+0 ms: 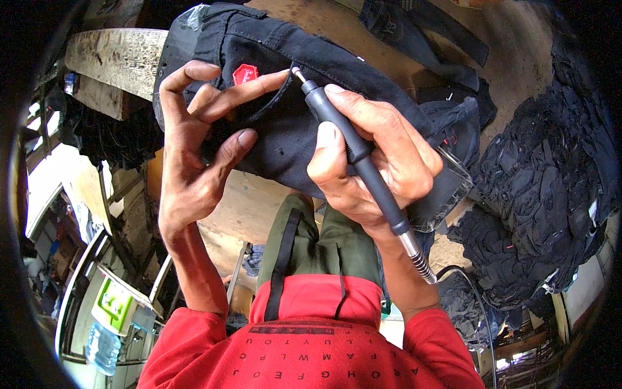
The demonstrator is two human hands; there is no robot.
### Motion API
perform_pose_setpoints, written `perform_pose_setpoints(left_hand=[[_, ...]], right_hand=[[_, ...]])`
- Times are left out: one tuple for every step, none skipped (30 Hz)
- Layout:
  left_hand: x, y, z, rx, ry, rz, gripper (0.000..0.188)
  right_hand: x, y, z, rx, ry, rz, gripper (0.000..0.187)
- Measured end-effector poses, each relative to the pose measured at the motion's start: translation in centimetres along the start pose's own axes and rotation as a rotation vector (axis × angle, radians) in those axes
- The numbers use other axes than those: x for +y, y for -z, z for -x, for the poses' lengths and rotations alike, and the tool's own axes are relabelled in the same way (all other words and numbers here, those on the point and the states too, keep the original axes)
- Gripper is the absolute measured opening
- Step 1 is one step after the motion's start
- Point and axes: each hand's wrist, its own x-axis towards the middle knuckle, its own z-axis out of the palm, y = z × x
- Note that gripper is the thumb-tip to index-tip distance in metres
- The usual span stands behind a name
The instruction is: The person uses a handheld electric thread trimmer to remove loose threads and fabric pills from black cargo pants. They repeatedly trim the waistband, pockets, and leg seams, then place the finished pants on a pile.
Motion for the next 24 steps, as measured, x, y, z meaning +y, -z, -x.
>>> perform_pose_setpoints(left_hand=[[-0.2, 0.1, 0.0, -0.007, -0.010, -0.012, 0.066], [-0.3, 0.1, 0.1, -0.007, -0.027, -0.026, 0.068], [-0.6, 0.1, 0.2, 0.006, -0.024, -0.001, 0.069], [-0.7, 0.1, 0.4, 0.027, -0.028, 0.021, 0.072], [-0.8, 0.2, 0.7, 0.063, -0.026, 0.050, 0.075], [-0.7, 0.2, 1.1, 0.168, 0.006, -0.109, 0.076], [-0.5, 0.2, 1.5, 0.329, -0.059, -0.258, 0.079], [-0.2, 0.2, 2.0, 0.461, -0.088, -0.395, 0.079], [0.2, 0.3, 2.4, 0.601, -0.042, -0.448, 0.081], [0.8, 0.3, 2.8, 0.696, -0.007, -0.415, 0.084], [1.4, 0.3, 3.2, 0.595, 0.055, -0.642, 0.088], [2.0, 0.2, 3.6, 0.536, 0.131, -0.871, 0.092], [2.4, -0.1, 3.5, 0.532, 0.147, -0.867, 0.091], [2.7, -0.5, 3.5, 0.538, 0.218, -0.831, 0.090], [2.8, -0.6, 3.3, 0.606, 0.187, -0.829, 0.083], [2.9, -0.6, 2.9, 0.648, 0.172, -0.798, 0.075], [2.9, -0.4, 2.5, 0.608, 0.251, -0.760, 0.071], [3.0, 0.1, 2.1, 0.590, 0.279, -0.717, 0.068], [2.8, 0.8, 1.5, 0.494, 0.274, -0.666, 0.060], [2.8, 2.1, 1.1, 0.398, 0.354, -0.471, 0.056], [2.8, 3.4, 0.6, 0.353, 0.288, -0.266, 0.051], [2.8, 4.8, 0.1, 0.286, 0.201, -0.074, 0.047], [2.7, 6.6, -0.6, 0.104, 0.292, 0.291, 0.037], [2.4, 7.9, -0.7, 0.032, 0.330, 0.314, 0.018]], right_hand=[[-0.1, 0.1, 0.0, -0.005, -0.002, -0.005, 0.032], [-0.2, 0.0, -0.1, 0.000, -0.013, -0.014, 0.033], [-0.2, 0.0, -0.1, -0.002, -0.024, -0.022, 0.034], [-0.2, 0.2, 0.0, 0.007, -0.028, -0.048, 0.034], [-0.1, 0.2, 0.0, 0.010, -0.031, -0.073, 0.035], [0.3, 0.3, 0.0, 0.042, 0.033, -0.107, 0.037], [0.5, 0.6, 0.1, 0.101, 0.007, -0.254, 0.039], [0.8, 0.7, 0.2, 0.197, 0.074, -0.338, 0.041], [0.9, 1.4, 0.6, 0.278, 0.036, -0.354, 0.042], [0.7, 2.2, 1.2, 0.338, -0.036, -0.365, 0.044], [0.7, 3.0, 1.5, 0.347, -0.077, -0.338, 0.038], [0.7, 3.5, 1.5, 0.354, -0.062, -0.250, 0.029], [0.4, 3.8, 1.7, 0.286, -0.132, -0.148, 0.025], [0.1, 4.0, 1.8, 0.258, -0.192, -0.046, 0.023], [-0.2, 3.8, 1.7, 0.235, -0.136, 0.021, 0.028], [-0.5, 3.4, 1.5, 0.226, -0.074, 0.095, 0.036], [-0.7, 2.8, 1.3, 0.209, -0.064, 0.162, 0.041], [-0.9, 2.2, 1.2, 0.216, -0.050, 0.260, 0.040], [-1.0, 1.7, 1.0, 0.247, -0.052, 0.300, 0.040], [-1.1, 1.3, 0.9, 0.255, -0.078, 0.341, 0.040], [-1.1, 1.1, 0.9, 0.287, -0.065, 0.293, 0.041], [-1.1, 1.0, 0.9, 0.321, -0.077, 0.243, 0.041], [-1.2, 1.0, 1.0, 0.348, -0.092, 0.270, 0.042], [-1.3, 1.0, 1.1, 0.344, -0.108, 0.314, 0.043]])
